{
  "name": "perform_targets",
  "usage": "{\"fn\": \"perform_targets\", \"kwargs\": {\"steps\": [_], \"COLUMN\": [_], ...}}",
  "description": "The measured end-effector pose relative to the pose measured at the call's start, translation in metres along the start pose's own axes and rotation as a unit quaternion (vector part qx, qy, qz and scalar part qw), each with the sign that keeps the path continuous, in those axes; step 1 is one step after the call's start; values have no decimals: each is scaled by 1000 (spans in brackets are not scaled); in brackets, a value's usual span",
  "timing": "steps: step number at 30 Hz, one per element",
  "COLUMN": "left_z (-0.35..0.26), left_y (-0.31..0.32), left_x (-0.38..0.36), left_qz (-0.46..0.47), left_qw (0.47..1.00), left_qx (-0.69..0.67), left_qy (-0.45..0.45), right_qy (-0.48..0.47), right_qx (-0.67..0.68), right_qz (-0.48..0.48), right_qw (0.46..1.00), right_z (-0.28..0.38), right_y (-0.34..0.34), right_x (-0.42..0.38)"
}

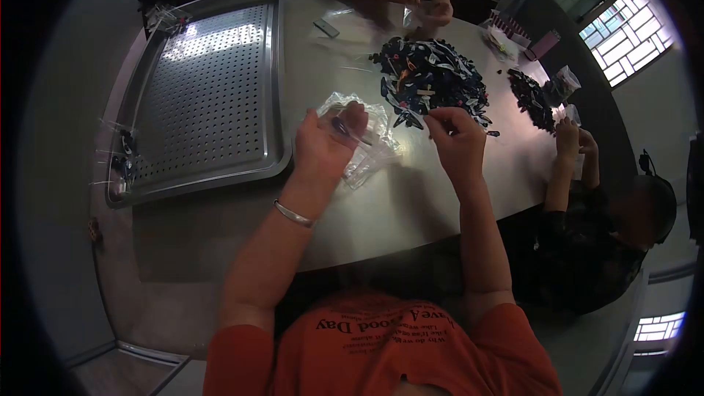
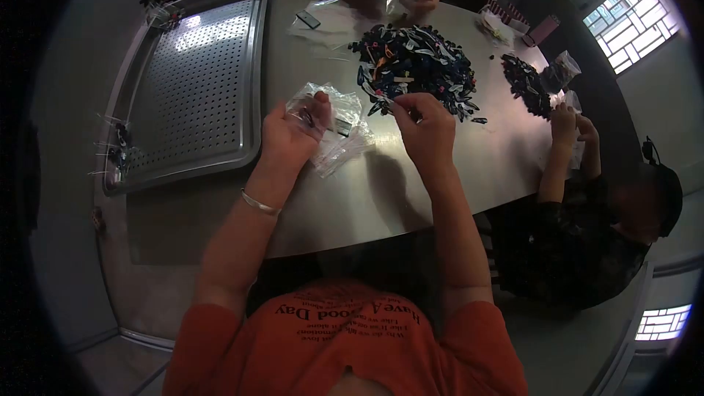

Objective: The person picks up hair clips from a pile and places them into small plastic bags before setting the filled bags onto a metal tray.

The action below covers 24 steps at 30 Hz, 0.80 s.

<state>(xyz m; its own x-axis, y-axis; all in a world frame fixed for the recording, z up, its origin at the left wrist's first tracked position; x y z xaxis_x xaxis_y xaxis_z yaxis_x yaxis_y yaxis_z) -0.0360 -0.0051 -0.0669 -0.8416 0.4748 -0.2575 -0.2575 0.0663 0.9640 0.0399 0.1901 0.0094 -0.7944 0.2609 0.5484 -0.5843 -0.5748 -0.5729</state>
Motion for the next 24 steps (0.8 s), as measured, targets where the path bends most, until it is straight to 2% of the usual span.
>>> {"fn": "perform_targets", "kwargs": {"steps": [3, 4, 6, 9, 16, 18, 19, 22, 24], "left_z": [-8, -4, 7, 7, 4, 8, 9, 10, 12], "left_y": [-1, 3, 9, 9, 5, 8, 8, 5, 4], "left_x": [4, 1, -6, -5, -4, -5, -7, -6, -4], "left_qz": [28, -4, 5, 18, 11, -1, -13, 10, -1], "left_qw": [999, 999, 1000, 1000, 999, 999, 998, 999, 998], "left_qx": [-27, -13, -3, 8, 44, 46, 49, 45, 50], "left_qy": [21, 37, 22, 3, 21, 27, 31, 23, 26], "right_qy": [25, 16, 27, -24, -28, -37, -41, 28, 43], "right_qx": [-64, -111, -185, -249, -290, -248, -245, -2, 34], "right_qz": [34, 64, 119, 100, 121, 55, 58, 59, 74], "right_qw": [997, 992, 975, 963, 949, 967, 967, 998, 996], "right_z": [-31, -40, -48, -48, -58, -52, -42, -7, 28], "right_y": [-4, 1, 9, 22, 35, 30, 26, 11, -1], "right_x": [1, -1, -2, -1, 8, 4, 3, -2, -11]}}
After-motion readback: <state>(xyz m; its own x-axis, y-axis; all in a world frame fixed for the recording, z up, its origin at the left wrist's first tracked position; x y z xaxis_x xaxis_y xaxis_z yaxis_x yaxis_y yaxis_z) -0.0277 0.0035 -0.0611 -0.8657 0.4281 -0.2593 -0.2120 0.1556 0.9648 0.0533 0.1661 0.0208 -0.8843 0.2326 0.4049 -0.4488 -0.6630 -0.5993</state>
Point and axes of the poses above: each hand's wrist, its own x-axis towards the middle knuckle, its own y-axis out of the palm, z = x × y, the point moved 2 cm from there along x, towards the middle knuckle, and after that the axes turned 2 degrees about y, right-handed, at the moved point
